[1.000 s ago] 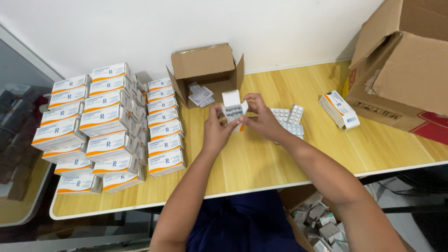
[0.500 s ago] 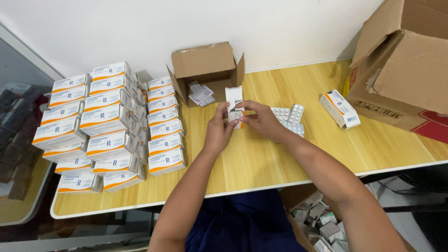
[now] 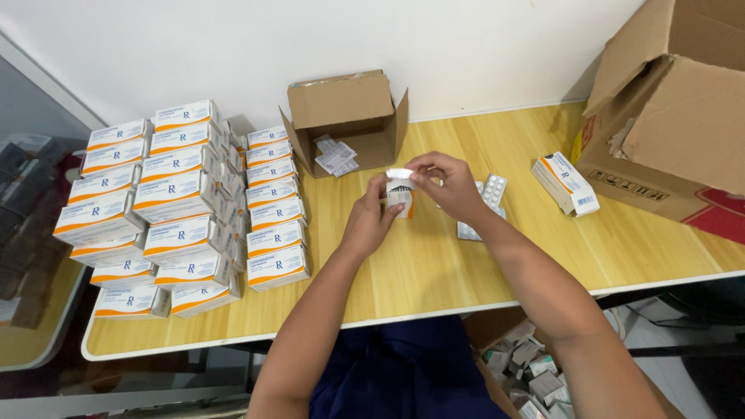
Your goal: The person opens small white boxes, removes blister packs of pills, and places them into a larger cardboard box. The person repeatedly handles blister strips and boxes, organizing them on the table and transferring them into the shipping container.
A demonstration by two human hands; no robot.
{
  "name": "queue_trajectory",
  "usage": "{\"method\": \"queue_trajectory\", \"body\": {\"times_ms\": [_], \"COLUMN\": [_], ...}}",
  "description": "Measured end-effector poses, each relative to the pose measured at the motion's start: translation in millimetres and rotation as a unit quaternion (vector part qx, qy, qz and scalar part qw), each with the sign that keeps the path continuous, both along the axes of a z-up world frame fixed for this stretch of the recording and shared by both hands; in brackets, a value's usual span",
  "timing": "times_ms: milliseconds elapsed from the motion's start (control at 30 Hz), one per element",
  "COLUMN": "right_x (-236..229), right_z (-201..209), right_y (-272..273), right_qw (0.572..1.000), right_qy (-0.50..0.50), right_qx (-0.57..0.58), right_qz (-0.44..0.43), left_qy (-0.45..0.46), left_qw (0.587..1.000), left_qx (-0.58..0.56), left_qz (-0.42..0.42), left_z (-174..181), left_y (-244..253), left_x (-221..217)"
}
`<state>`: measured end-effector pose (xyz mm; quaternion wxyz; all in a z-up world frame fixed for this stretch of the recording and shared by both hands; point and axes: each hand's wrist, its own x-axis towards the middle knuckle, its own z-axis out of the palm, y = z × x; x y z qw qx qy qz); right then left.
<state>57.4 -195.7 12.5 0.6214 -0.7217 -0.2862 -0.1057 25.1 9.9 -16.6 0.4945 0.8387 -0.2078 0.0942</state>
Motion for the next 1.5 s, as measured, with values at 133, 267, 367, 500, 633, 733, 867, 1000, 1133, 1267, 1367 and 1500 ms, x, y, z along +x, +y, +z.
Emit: {"method": "queue_trajectory", "body": {"times_ms": [133,267,367,500,633,733,867,1000,1133,1267,1367,1500], "right_x": [-12,-23,-29,-32,-33,-33,-33,-34,-34,-27,-21,-20], "right_z": [12,22,27,28,30,31,32,30,20,11,14,13], "right_y": [1,7,12,14,12,11,10,12,16,12,-4,-9], "right_qw": [0.986,0.978,0.967,0.964,0.967,0.956,0.944,0.95,0.937,0.988,0.985,0.969], "right_qy": [-0.134,-0.149,-0.174,-0.174,-0.154,-0.169,-0.213,-0.165,-0.197,-0.025,0.127,0.044], "right_qx": [-0.103,-0.137,-0.161,-0.175,-0.183,-0.23,-0.239,-0.259,-0.277,-0.146,-0.104,-0.241], "right_qz": [-0.017,-0.055,-0.089,-0.099,-0.081,-0.073,-0.08,-0.057,-0.079,-0.046,0.046,0.013], "left_qy": [-0.004,0.013,-0.012,-0.01,-0.005,0.041,0.059,0.033,0.016,-0.148,-0.147,-0.049], "left_qw": [1.0,1.0,0.999,0.999,0.999,0.998,0.997,0.999,0.998,0.984,0.979,0.97], "left_qx": [-0.019,-0.016,-0.026,-0.022,-0.032,-0.041,-0.039,-0.024,0.048,0.077,0.131,0.227], "left_qz": [-0.008,-0.009,-0.023,-0.028,-0.03,-0.022,-0.018,-0.008,0.023,0.065,0.058,-0.077], "left_z": [-6,-5,-3,-3,-2,0,0,-1,5,26,48,63], "left_y": [1,1,1,2,2,2,0,-2,-4,-12,-3,34], "left_x": [4,2,2,3,4,3,2,-1,-7,-27,-56,-117]}}
